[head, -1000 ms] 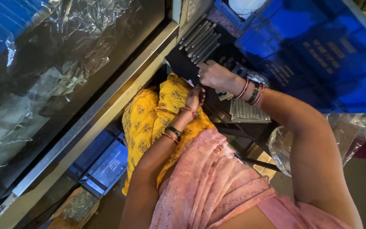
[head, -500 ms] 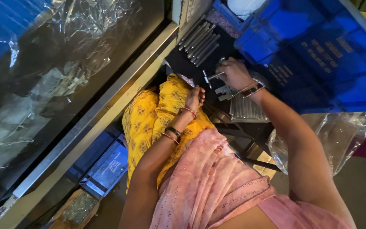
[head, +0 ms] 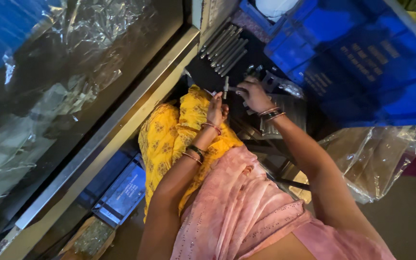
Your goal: The person assembles small metal components by hand, inserting rods into brackets and placing them into a blue crate. They also open a machine door, adjust a lever, and continue assembling parts on the floor.
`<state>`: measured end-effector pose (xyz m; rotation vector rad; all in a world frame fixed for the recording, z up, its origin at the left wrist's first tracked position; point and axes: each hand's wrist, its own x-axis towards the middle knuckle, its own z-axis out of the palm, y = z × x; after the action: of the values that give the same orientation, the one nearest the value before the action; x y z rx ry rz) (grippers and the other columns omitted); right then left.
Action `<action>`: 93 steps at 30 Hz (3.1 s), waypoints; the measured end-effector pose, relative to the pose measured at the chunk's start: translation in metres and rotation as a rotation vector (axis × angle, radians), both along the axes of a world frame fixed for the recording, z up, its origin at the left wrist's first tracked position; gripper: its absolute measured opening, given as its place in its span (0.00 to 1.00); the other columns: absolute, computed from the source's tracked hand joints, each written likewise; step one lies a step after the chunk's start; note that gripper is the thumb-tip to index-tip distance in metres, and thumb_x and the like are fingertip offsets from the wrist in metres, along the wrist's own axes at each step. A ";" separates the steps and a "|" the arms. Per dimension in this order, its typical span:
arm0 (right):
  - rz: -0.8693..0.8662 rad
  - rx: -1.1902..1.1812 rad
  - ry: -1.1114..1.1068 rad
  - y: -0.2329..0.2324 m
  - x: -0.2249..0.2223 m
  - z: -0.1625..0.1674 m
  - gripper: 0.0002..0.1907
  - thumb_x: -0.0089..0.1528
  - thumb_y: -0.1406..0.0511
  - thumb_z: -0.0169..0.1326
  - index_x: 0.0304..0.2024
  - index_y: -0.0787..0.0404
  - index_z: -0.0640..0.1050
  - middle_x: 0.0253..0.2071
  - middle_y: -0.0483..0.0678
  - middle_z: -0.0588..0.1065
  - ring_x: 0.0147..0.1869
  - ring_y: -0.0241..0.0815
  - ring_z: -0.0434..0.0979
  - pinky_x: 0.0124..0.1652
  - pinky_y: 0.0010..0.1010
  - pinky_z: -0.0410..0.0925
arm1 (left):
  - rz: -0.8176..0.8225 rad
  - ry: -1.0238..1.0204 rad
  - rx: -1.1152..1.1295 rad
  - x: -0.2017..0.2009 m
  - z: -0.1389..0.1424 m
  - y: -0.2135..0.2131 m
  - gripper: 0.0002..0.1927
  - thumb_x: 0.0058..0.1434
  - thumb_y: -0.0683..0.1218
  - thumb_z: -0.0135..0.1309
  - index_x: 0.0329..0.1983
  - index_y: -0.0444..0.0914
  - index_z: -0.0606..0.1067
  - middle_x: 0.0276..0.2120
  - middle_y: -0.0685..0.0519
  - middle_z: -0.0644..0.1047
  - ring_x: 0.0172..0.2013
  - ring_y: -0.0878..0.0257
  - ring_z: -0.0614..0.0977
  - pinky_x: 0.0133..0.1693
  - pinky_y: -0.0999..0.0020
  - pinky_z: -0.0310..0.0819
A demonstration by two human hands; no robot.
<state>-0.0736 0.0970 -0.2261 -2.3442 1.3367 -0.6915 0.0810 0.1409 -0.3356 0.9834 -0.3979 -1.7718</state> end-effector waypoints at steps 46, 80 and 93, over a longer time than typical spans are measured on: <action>-0.475 0.470 0.370 -0.020 -0.098 0.035 0.22 0.55 0.62 0.69 0.49 0.63 0.80 0.46 0.60 0.80 0.50 0.58 0.81 0.50 0.46 0.73 | -0.070 -0.104 -0.191 -0.014 0.008 0.016 0.14 0.75 0.53 0.42 0.54 0.42 0.73 0.23 0.59 0.71 0.19 0.74 0.67 0.21 0.79 0.58; 0.128 -0.074 0.070 -0.043 -0.018 0.036 0.16 0.59 0.67 0.65 0.48 0.62 0.77 0.47 0.55 0.73 0.52 0.59 0.75 0.50 0.43 0.70 | -0.080 0.063 -0.086 -0.012 0.001 0.013 0.17 0.75 0.55 0.42 0.49 0.40 0.75 0.25 0.57 0.74 0.20 0.71 0.70 0.22 0.78 0.61; 0.213 0.036 0.061 -0.045 -0.038 0.044 0.09 0.57 0.74 0.60 0.41 0.64 0.81 0.38 0.55 0.78 0.45 0.56 0.79 0.45 0.41 0.72 | -0.269 0.413 -0.015 0.008 0.016 0.014 0.38 0.72 0.70 0.30 0.70 0.41 0.66 0.64 0.49 0.73 0.63 0.58 0.74 0.62 0.61 0.66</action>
<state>-0.1116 0.0522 -0.1821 -2.4495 1.0920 -0.5309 0.0888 0.1551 -0.3193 0.5477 -0.2870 -2.1521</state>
